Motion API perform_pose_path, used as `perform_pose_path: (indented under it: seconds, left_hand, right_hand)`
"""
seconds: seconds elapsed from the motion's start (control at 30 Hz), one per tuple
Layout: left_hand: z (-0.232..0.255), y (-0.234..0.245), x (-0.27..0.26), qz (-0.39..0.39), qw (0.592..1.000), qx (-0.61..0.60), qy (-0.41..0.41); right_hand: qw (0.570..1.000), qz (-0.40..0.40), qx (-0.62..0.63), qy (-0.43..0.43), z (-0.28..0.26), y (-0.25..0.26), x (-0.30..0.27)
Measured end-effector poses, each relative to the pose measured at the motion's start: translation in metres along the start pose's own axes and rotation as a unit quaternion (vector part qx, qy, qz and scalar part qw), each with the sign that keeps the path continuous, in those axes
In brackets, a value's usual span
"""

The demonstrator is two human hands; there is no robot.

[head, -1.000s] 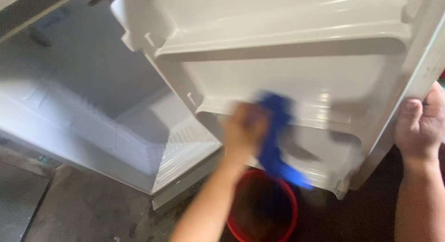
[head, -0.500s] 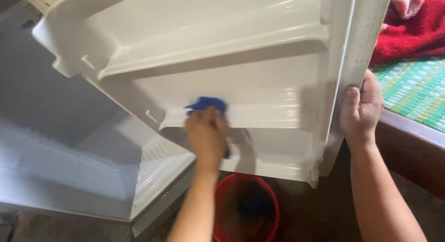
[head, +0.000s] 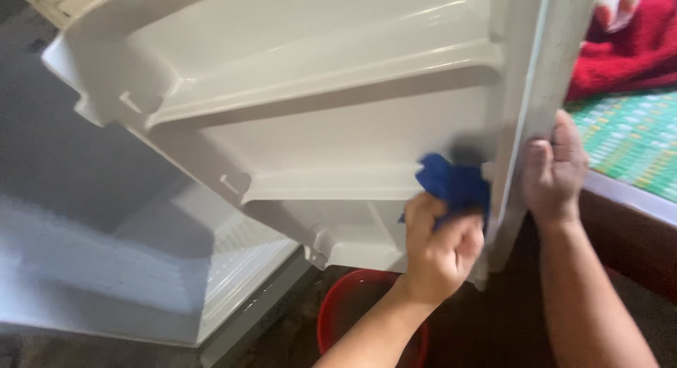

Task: Wiping down and cleaning the inside shelves and door panel of a small refrigerator using a blue cloth and a red bucket of water.

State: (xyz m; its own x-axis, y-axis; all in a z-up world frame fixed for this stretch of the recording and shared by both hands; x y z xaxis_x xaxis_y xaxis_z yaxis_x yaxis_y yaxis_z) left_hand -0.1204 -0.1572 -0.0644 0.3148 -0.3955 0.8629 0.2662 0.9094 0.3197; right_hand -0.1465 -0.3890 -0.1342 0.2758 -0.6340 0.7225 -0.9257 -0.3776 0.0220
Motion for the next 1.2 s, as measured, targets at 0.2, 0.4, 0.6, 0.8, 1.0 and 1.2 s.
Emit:
perform_pose_path:
  seconds: [0.2,0.4,0.6,0.8,1.0,1.2]
  left_hand:
    - [-0.083,0.054,-0.092,-0.077,0.977,0.198,0.028]
    - [-0.199,0.214,-0.076,0.445,0.814,-0.128,0.351]
    - [-0.167,0.138,-0.037,0.292,0.893,0.085,0.333]
    - [-0.119,0.035,-0.047,0.185,0.933,0.087,0.297]
    - [-0.092,-0.058,-0.07,-0.016,0.996,0.076,0.04]
    - [-0.099,-0.074,-0.096,-0.129,0.986,0.094,-0.039]
  right_hand:
    - [0.999,-0.022,0.044,-0.001,0.0,-0.005,-0.001]
    - [0.998,-0.005,0.056,-0.005,0.013,-0.006,-0.003]
    - [0.993,0.004,0.121,-0.015,0.014,-0.008,-0.003]
    - [0.996,0.007,0.087,-0.032,0.01,-0.007,-0.002]
    - [0.993,-0.011,0.113,-0.035,-0.001,-0.01,0.004]
    - [0.995,-0.011,0.098,-0.013,-0.009,-0.005,0.007]
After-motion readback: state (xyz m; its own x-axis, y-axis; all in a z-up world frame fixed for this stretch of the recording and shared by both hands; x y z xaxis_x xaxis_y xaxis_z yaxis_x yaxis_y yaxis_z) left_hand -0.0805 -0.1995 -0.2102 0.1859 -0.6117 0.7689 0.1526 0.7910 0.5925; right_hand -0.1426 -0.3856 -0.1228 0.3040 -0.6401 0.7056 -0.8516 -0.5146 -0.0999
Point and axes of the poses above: each hand's wrist, its own x-axis towards the middle knuckle, its own y-axis out of the back of the hand, z = x × y, the point moved 10 cm from there along x, towards the middle knuckle, and after that the axes turned 9 degrees about -x, right-handed, at the moved point
